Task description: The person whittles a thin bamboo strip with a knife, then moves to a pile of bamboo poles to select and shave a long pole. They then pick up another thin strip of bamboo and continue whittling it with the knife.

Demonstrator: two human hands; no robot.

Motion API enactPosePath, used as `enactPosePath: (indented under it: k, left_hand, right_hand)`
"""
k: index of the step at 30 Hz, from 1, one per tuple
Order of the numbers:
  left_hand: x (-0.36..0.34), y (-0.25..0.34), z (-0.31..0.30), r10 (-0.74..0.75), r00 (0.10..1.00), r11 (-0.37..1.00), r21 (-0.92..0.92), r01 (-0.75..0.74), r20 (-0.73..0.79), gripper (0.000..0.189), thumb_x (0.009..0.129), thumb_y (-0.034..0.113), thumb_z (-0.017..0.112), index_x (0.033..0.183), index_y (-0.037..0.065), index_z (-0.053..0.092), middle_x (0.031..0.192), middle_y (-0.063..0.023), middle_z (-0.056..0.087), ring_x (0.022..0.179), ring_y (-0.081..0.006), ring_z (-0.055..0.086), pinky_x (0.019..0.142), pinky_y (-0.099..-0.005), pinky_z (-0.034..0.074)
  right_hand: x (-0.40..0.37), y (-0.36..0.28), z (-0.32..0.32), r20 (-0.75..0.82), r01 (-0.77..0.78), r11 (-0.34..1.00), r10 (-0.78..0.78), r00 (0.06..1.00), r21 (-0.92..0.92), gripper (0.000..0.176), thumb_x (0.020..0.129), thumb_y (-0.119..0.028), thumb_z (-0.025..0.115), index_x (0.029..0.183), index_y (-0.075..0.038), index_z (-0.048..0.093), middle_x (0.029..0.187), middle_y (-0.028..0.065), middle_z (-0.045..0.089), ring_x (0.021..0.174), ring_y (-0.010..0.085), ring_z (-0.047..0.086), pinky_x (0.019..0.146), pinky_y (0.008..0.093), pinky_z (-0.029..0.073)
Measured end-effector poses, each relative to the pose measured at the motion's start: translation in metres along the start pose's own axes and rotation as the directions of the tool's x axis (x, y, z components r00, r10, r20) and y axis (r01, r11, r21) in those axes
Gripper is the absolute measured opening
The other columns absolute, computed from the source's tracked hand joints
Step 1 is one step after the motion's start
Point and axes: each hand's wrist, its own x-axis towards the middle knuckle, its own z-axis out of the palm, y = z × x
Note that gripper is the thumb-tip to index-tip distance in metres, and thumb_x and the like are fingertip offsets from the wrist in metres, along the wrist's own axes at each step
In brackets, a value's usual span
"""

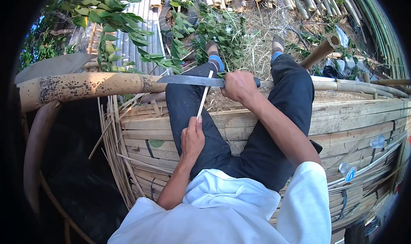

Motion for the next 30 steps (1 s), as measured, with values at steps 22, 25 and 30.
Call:
enactPosePath:
  k: [22,25,30]
  left_hand:
    - [0.003,0.000,-0.060,0.042,0.932,0.998,0.022,-0.054,0.360,0.019,0.099,0.022,0.043,0.099,0.003,0.044,0.082,-0.0263,0.062,0.084,-0.0484,0.057,0.069,-0.0556,0.042]
    - [-0.008,0.007,-0.081,0.072,0.937,0.979,0.155,-0.132,0.341,0.020,0.094,0.022,0.051,0.095,0.004,0.059,0.081,-0.0225,0.063,0.081,-0.0441,0.059,0.069,-0.0509,0.044]
    - [-0.006,0.023,-0.095,0.060,0.914,0.883,0.405,-0.237,0.402,0.021,0.089,0.024,0.058,0.097,0.010,0.070,0.079,-0.0197,0.064,0.078,-0.0387,0.062,0.069,-0.0473,0.048]
  right_hand:
    - [-0.038,-0.015,-0.011,0.036,-0.034,0.856,0.018,0.999,0.517,0.041,0.075,-0.023,0.066,0.106,-0.004,0.047,0.066,0.0174,0.057,0.063,0.0331,0.059,0.062,0.0437,0.045]
    - [-0.073,-0.036,-0.001,0.043,-0.105,0.720,0.104,0.994,0.686,0.040,0.074,-0.017,0.066,0.106,-0.003,0.045,0.066,0.0131,0.054,0.062,0.0254,0.055,0.061,0.0388,0.043]
    - [-0.124,-0.078,0.003,0.070,-0.084,0.624,0.047,0.996,0.777,0.042,0.073,-0.016,0.069,0.112,-0.005,0.057,0.075,0.0177,0.063,0.067,0.0311,0.064,0.065,0.0403,0.048]
